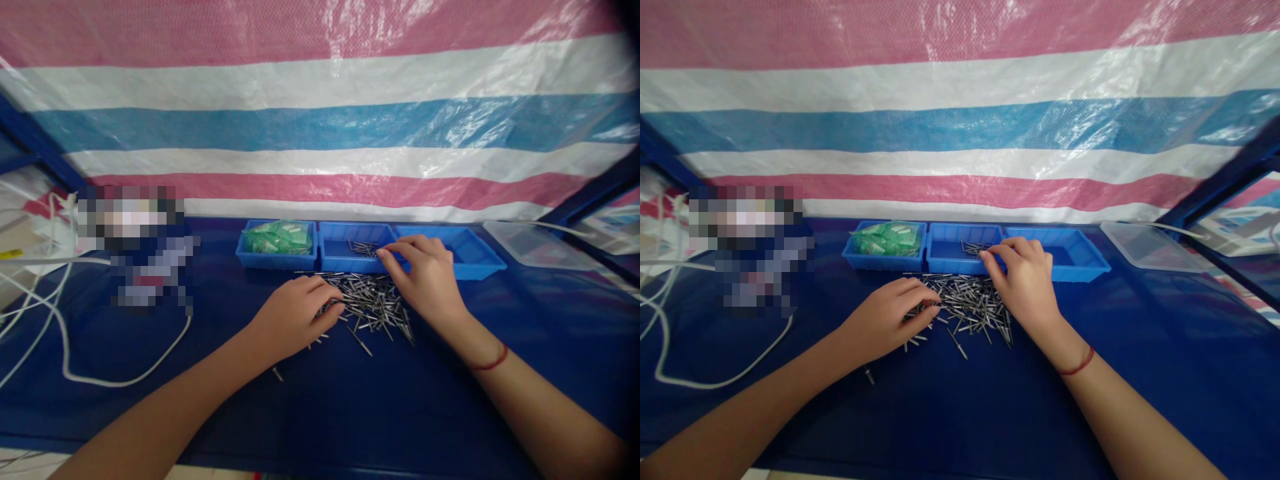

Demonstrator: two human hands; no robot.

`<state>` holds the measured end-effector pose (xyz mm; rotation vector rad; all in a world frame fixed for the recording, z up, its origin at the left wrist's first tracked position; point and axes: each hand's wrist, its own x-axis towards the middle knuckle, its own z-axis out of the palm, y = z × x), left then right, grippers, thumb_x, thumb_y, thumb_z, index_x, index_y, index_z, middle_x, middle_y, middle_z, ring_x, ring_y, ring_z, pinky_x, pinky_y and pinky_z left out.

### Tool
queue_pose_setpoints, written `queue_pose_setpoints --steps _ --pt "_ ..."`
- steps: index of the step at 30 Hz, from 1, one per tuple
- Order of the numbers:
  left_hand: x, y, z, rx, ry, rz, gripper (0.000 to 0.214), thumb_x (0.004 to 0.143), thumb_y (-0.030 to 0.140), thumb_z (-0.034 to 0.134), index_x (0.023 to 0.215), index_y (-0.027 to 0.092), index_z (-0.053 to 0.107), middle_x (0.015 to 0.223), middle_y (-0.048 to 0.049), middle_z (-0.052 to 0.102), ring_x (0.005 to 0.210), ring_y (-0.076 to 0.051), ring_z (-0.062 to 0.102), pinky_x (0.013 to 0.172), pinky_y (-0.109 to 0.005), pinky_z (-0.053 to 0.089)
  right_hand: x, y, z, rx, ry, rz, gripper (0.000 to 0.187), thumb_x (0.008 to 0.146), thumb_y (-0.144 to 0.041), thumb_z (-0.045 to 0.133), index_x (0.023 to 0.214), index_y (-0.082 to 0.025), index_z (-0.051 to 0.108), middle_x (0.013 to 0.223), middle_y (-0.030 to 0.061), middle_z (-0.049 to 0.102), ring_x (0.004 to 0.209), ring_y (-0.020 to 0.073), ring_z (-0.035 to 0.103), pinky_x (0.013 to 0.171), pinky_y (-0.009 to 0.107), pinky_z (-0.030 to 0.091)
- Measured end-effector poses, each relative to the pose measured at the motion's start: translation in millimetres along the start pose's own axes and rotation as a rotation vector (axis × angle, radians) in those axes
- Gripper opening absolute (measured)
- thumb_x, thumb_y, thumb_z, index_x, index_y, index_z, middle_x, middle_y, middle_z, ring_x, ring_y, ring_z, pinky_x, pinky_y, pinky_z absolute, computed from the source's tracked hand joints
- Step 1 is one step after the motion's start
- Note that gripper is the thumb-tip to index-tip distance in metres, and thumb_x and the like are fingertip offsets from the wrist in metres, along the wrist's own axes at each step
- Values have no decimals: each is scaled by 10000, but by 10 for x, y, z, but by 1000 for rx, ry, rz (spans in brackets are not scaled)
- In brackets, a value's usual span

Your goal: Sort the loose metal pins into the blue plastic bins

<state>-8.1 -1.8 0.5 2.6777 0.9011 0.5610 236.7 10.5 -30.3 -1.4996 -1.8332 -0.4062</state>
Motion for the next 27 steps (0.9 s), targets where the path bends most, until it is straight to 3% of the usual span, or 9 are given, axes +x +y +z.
queue_pose_setpoints --steps 4,7,14,20,27 --pt "13 -55 -138 128 -11 -30 248 952 260 388 940 161 615 898 -54 634 841 -172 584 781 -288 426 -8 -163 -136 122 -24 -65 199 898 -330 528 860 -195 670 885 95 657 841 252 570 739 403 416" --pt "7 -80 -235 151 -69 -67 156 886 189 446 913 171 599 855 -28 624 800 -164 584 742 -271 417 -43 -324 -200 245 -76 -161 133 882 -261 549 850 -191 658 872 84 648 832 228 566 763 392 433" --pt "-32 -105 -352 70 -308 -75 70 770 135 538 786 188 580 767 20 610 682 -131 572 615 -221 382 -165 -573 -186 418 -376 -369 115 855 -168 542 883 -189 651 843 55 648 806 191 544 754 373 436" --pt "-75 -84 -323 129 -352 -41 94 832 171 542 800 196 627 802 11 627 705 -143 606 629 -238 401 -164 -607 -229 417 -504 -405 161 806 -89 540 857 -186 657 839 55 635 824 192 531 757 359 432" --pt "-59 -55 -239 189 -404 -46 131 891 214 534 850 191 656 880 -16 652 777 -168 632 664 -253 443 -200 -662 -191 505 -573 -440 162 896 -199 512 956 -192 663 885 59 626 821 174 525 775 347 426"
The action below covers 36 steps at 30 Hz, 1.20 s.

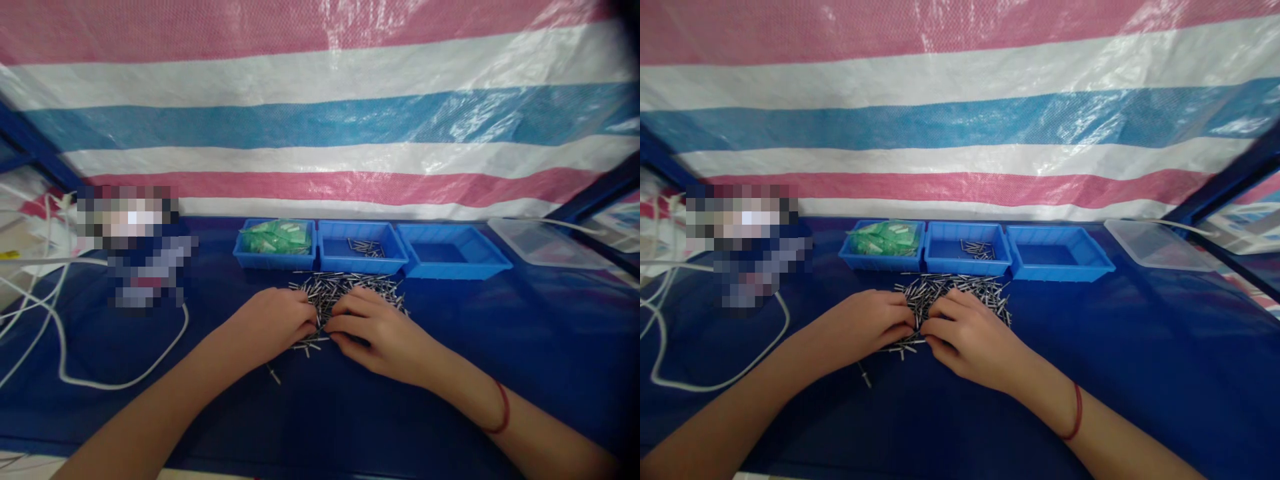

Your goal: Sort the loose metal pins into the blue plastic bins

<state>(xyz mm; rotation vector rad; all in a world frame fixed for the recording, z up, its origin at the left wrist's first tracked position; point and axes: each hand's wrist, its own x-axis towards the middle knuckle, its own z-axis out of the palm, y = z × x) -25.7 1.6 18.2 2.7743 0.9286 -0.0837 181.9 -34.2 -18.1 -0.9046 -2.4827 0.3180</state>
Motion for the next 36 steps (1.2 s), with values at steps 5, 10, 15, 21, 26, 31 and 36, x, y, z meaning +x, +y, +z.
queue_pose_setpoints --steps 5,10,15,21,26,31,36 --pt "9 85 62 27 -7 -22 138 899 251 539 856 179 648 891 -21 631 780 -183 639 648 -275 462 -3 -15 57 14 -5 4 152 891 -179 513 925 -187 660 875 56 629 818 175 532 776 348 429" --pt "45 183 161 114 9 -25 135 922 230 500 885 151 602 890 -44 597 762 -196 623 625 -302 468 12 -31 65 6 17 11 155 893 -165 502 868 -178 655 831 57 632 803 177 540 753 342 432" --pt "75 181 197 201 94 25 117 930 169 462 867 147 559 902 -61 587 805 -214 582 649 -335 447 7 -20 67 -43 62 63 111 874 -174 531 833 -169 634 793 52 624 787 189 529 734 354 428" --pt "105 118 222 225 233 44 88 938 164 445 901 159 525 906 -48 597 833 -215 561 687 -347 397 -6 -13 10 -66 146 87 109 881 -167 523 863 -167 630 851 56 641 800 189 542 743 358 434" --pt "133 78 236 90 277 41 154 971 200 394 910 162 531 872 -27 615 795 -183 577 679 -311 390 -8 -10 15 -89 170 101 86 844 -168 574 898 -177 640 896 63 653 820 198 564 740 356 447" --pt "149 79 231 -167 397 45 147 963 220 428 922 164 558 904 -31 639 830 -157 601 751 -274 438 -2 9 34 -55 202 156 97 873 -185 548 874 -191 645 860 60 660 799 191 574 736 347 457" --pt "178 120 278 -365 492 25 144 956 220 429 963 181 567 939 -36 653 872 -149 614 791 -258 468 3 20 17 -3 206 210 105 880 -171 528 833 -184 621 842 55 648 799 187 563 736 334 454"
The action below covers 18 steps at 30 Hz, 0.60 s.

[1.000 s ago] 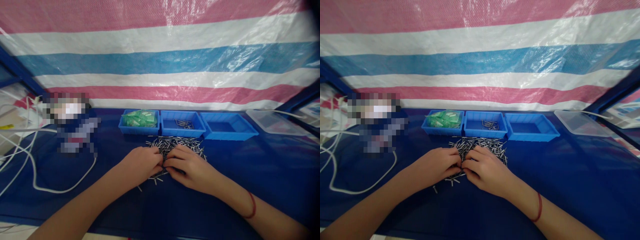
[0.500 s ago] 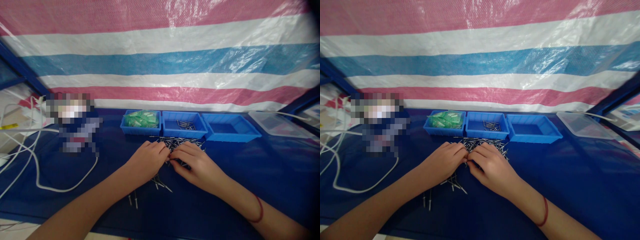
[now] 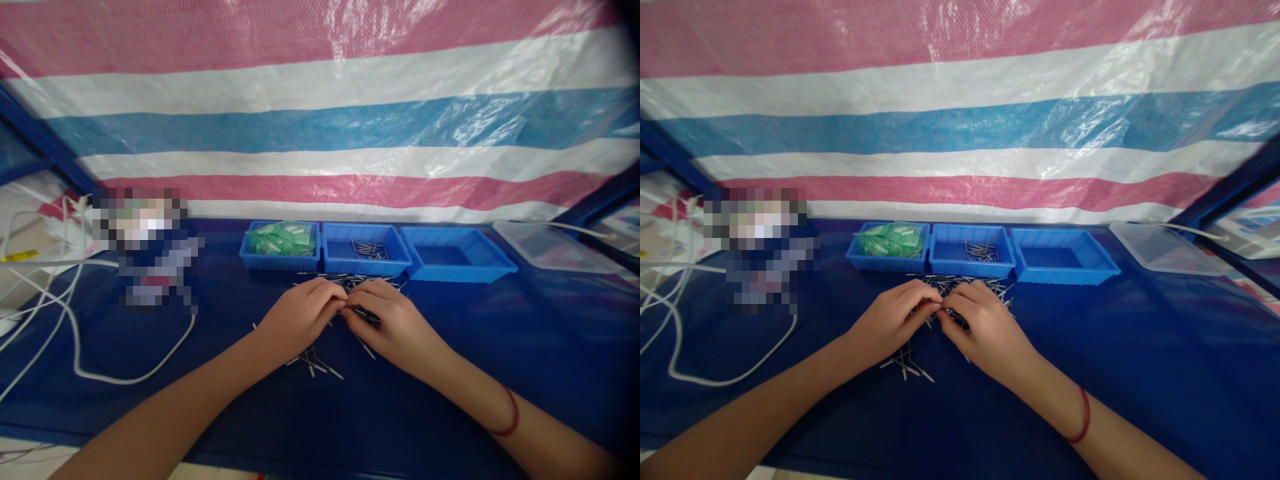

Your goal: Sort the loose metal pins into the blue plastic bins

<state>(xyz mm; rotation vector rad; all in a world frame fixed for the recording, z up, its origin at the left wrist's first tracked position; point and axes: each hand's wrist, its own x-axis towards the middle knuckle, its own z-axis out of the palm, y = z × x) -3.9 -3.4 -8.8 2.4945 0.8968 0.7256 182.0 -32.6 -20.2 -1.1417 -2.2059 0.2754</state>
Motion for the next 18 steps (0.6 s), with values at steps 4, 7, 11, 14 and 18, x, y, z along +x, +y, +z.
queue_pose_setpoints --steps 4,7,11,14,18 --pt "-13 -6 50 -55 65 2 150 950 217 440 998 186 579 991 -36 656 920 -143 615 840 -253 465 -7 -5 3 31 23 59 80 862 -164 533 827 -199 596 820 39 638 799 186 567 724 320 450" --pt "-26 -10 56 -75 120 -2 149 943 230 463 1016 182 584 1001 -37 652 924 -139 613 838 -246 467 -14 -15 7 53 78 164 60 837 -184 564 893 -203 565 816 26 624 775 179 573 688 302 450" --pt "-37 4 41 -84 122 -57 163 945 257 462 1020 189 590 994 -40 653 897 -141 614 812 -253 479 -15 -34 3 108 62 153 41 847 -180 553 878 -203 567 774 17 612 728 165 577 652 284 444" --pt "-38 24 31 -100 117 -113 190 935 307 485 1055 198 585 968 -33 661 852 -142 617 774 -257 488 -12 -46 0 149 62 104 96 882 -186 512 837 -202 596 771 31 628 721 163 579 655 287 450" --pt "-32 43 24 -125 119 -154 194 907 350 534 994 192 606 920 -20 665 801 -133 613 735 -243 481 -7 -50 0 208 82 123 120 896 -214 509 831 -205 610 745 16 623 686 147 577 639 272 451"
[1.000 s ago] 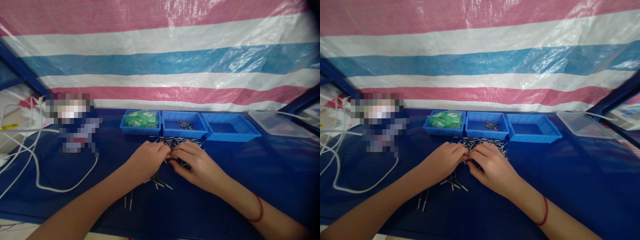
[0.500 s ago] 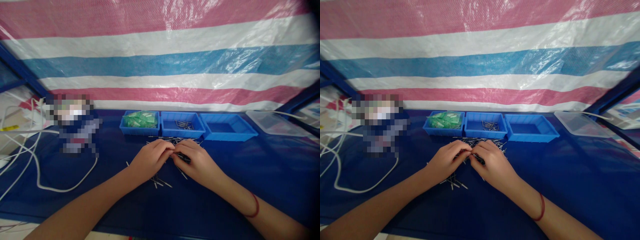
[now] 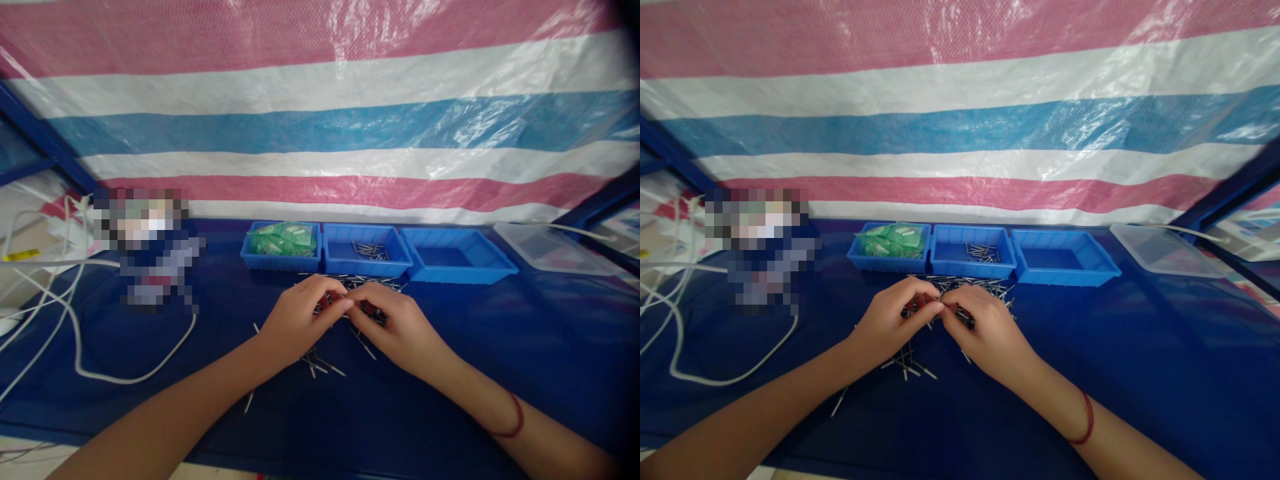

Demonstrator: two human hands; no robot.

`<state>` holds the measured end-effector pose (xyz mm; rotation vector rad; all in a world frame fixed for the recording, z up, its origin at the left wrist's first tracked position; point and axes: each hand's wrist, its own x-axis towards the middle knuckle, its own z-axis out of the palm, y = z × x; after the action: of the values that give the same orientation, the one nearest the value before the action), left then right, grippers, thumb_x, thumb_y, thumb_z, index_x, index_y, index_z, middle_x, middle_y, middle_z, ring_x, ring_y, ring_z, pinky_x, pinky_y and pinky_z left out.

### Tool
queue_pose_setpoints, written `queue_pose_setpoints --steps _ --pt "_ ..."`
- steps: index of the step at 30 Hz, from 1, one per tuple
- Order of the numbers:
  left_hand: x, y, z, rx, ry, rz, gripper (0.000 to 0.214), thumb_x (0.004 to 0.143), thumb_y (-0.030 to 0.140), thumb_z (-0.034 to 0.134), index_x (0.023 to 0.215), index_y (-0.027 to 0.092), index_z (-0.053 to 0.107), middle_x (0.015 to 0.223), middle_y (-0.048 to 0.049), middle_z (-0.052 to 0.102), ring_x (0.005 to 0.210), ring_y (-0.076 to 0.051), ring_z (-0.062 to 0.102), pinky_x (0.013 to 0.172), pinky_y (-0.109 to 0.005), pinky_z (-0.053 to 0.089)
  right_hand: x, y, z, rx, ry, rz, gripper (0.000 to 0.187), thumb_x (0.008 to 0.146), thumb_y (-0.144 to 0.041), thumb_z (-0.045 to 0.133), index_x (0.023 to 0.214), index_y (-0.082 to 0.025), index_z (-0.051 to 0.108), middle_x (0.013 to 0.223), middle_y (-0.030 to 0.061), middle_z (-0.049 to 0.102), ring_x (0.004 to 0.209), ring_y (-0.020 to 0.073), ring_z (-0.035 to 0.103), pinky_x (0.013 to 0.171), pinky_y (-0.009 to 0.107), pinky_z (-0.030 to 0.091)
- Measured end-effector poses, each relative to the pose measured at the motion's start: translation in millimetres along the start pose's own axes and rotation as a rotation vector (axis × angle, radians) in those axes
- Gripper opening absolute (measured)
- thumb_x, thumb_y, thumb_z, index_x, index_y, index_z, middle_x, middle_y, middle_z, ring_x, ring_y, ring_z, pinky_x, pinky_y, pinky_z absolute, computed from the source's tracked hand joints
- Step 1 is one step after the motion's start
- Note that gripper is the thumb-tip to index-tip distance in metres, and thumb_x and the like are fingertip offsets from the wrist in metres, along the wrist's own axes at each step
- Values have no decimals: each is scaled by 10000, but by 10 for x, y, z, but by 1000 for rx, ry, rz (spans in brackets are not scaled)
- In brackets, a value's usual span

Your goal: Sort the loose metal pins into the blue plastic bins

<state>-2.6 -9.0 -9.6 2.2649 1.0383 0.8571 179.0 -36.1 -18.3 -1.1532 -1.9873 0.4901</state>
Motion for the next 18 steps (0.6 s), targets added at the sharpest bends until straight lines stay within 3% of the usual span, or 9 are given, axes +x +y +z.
queue_pose_setpoints --steps 13,18 --pt "21 37 -23 -41 20 -35 179 893 335 551 849 176 620 812 -4 661 723 -125 594 660 -232 457 7 -21 -3 46 -31 48 158 913 -266 499 834 -202 619 763 25 637 698 148 581 629 269 452" --pt "31 25 -42 -14 34 -16 160 900 323 545 895 181 619 821 -10 649 751 -131 595 680 -237 460 10 17 -38 42 59 83 108 876 -291 563 837 -211 624 733 10 626 660 143 573 599 265 448"
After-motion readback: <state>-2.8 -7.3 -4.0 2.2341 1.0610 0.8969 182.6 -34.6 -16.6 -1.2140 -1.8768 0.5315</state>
